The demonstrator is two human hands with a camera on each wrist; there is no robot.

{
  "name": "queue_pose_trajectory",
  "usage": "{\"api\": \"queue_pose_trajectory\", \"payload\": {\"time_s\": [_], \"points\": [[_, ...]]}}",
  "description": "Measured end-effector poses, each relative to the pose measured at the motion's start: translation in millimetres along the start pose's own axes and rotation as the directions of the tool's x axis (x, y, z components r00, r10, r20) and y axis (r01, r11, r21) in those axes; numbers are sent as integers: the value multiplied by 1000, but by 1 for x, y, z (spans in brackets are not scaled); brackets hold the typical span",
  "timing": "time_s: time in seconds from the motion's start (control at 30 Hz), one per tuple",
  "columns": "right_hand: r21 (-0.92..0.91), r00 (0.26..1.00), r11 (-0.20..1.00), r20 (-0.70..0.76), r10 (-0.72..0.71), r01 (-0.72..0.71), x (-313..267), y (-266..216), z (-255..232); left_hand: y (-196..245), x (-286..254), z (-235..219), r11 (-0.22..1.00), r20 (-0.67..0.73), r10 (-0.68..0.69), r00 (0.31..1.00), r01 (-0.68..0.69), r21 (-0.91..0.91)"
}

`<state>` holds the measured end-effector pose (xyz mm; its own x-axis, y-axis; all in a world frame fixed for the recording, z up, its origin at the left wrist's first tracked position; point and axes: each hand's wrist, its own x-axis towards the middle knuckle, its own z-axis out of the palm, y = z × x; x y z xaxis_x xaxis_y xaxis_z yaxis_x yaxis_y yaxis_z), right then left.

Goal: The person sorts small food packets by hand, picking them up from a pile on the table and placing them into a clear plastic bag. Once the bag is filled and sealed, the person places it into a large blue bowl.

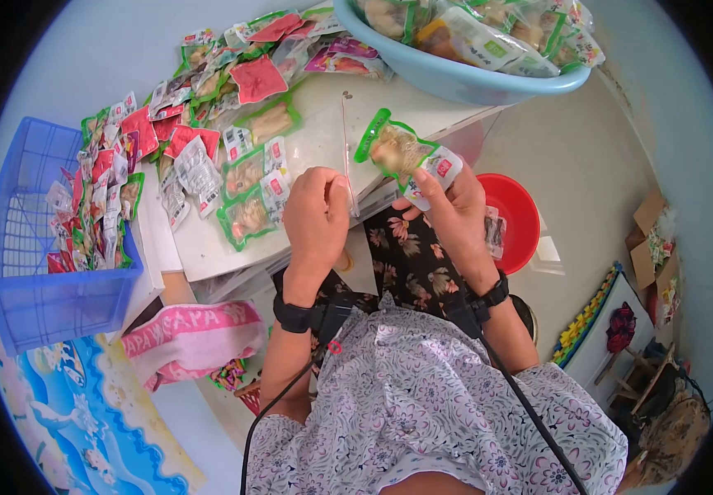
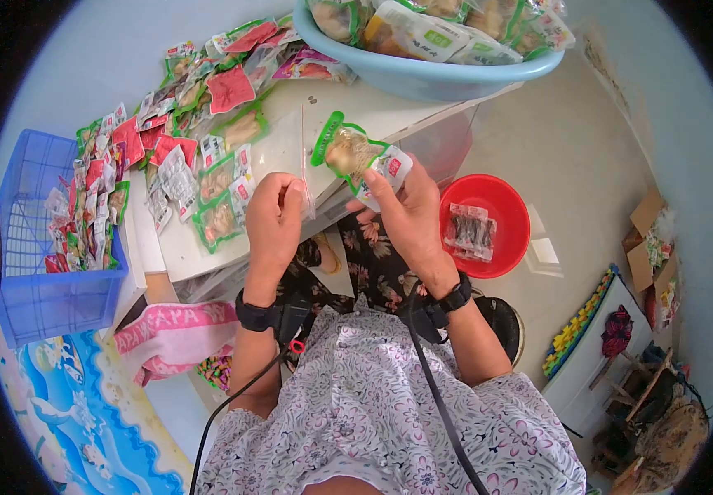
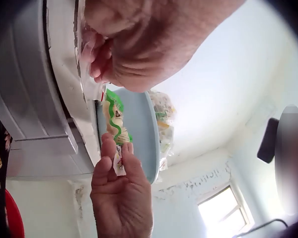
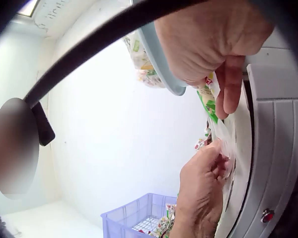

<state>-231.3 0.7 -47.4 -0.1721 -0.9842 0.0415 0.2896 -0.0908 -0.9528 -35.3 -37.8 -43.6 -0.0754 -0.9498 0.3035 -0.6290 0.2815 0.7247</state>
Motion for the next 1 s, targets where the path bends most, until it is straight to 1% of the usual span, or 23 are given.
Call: {"api": "queue_pose_trajectory", "payload": {"time_s": [0.1,0.2,0.3,0.4,0.5,0.6,0.7,0.8,0.9,1.0], "points": [[7,999,1000,32,18,-18,-2,2,5,-3,0,-4,995,29,-32,999,35,-96],[-112,997,993,78,-26,35,-4,6,8,0,0,-11,956,96,-90,991,113,-272],[-258,990,961,121,-67,96,-5,7,8,1,1,-17,910,55,-102,993,116,-398],[-252,994,966,105,-28,54,-4,8,6,3,2,-23,851,25,-131,991,125,-509],[-237,994,971,109,-5,31,-2,5,5,1,0,-23,824,35,-128,991,126,-552],[-70,998,997,51,22,-18,-1,3,4,0,-3,-28,819,85,-134,987,159,-552],[38,1000,999,0,-2,2,1,-9,8,1,-4,-28,838,60,-109,992,124,-532],[-33,996,997,61,71,-69,-1,-26,7,8,-5,-27,861,40,-76,996,86,-501],[-140,992,990,122,38,-21,-2,-28,12,7,-4,-24,921,4,14,1000,-11,-389],[-309,982,949,190,1,59,5,-23,12,16,-3,-26,969,-54,129,990,-137,-203]]}}
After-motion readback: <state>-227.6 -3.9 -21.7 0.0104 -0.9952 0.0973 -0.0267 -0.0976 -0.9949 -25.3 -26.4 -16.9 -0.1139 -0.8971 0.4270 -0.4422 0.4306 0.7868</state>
